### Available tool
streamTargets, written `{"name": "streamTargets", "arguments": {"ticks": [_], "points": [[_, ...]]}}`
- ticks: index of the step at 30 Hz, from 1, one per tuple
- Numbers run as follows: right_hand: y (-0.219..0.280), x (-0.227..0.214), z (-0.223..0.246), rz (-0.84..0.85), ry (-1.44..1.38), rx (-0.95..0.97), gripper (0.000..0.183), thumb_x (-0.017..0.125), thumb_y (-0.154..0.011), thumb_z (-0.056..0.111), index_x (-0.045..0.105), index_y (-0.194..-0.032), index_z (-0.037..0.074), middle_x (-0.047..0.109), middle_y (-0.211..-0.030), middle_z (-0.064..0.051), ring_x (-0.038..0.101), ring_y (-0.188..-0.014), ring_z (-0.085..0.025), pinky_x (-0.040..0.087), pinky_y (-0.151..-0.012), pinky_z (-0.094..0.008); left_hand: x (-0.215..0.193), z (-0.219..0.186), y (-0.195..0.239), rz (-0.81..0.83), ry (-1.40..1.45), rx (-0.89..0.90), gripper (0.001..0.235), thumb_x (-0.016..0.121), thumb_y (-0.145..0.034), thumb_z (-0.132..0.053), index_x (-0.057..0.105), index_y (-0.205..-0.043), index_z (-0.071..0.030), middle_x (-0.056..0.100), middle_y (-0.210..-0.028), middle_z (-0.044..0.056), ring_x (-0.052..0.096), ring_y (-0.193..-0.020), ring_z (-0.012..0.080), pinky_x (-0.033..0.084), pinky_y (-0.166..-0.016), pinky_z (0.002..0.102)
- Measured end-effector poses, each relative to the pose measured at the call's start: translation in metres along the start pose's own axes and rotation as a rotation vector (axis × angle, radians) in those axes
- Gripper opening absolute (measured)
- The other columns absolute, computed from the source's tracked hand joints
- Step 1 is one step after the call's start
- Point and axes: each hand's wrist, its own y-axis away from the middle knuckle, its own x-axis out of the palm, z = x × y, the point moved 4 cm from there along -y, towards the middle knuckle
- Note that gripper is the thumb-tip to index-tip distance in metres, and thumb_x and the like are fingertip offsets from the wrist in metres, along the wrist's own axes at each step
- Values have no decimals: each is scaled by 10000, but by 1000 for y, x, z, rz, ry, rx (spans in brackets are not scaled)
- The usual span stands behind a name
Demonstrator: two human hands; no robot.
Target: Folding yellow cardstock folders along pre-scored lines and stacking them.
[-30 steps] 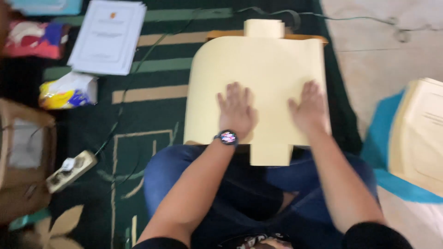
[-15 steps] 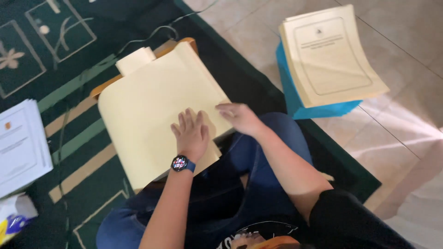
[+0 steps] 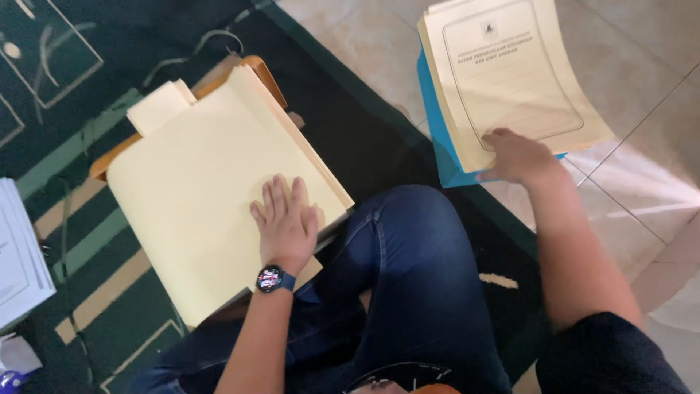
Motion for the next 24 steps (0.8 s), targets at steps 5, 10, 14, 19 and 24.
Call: {"name": "streamTargets", "arguments": {"ticks": [5,10,14,19,24], "points": [[4,-43,11,70,113,-119,647,772,-751,493,728,-1339,225,704,-1375,-134,674,-1244,-410,554,-1012,-572,12,6,-7,-5,-23,-14,663,190,-1052,-497,103,-1662,-254,9,-1726,166,-32,-1594,355,-6,-1240,608],[-11,-43,-4,185,-13,-201,371,695,-744,223,760,-1103,157,789,-1114,-1,690,-1027,-278,532,-889,-370,16,4,-8,-305,80,87,653,371,-1018,-400,319,-1589,-89,214,-1670,260,121,-1554,445,79,-1196,664],[9,-40,11,-24,202,-225,251,640,-787,248,669,-1018,155,673,-1120,-77,688,-969,-354,565,-836,-450,23,4,-14,-354,75,105,657,403,-1003,-398,349,-1573,-76,218,-1667,260,162,-1544,454,84,-1191,689],[26,-21,-2,-184,163,-200,511,584,-879,301,639,-1386,255,636,-1429,52,654,-1225,-258,552,-977,-401,19,5,-11,-388,121,98,647,394,-1007,-376,339,-1570,-63,230,-1651,289,166,-1544,455,111,-1181,703],[30,17,-31,-903,11,-348,395,652,-1005,-7,824,-1350,81,799,-1302,-104,735,-1075,-331,589,-921,-409,22,4,-12,-409,134,162,635,379,-1002,-355,328,-1561,-56,233,-1639,295,166,-1540,464,103,-1177,713]]}}
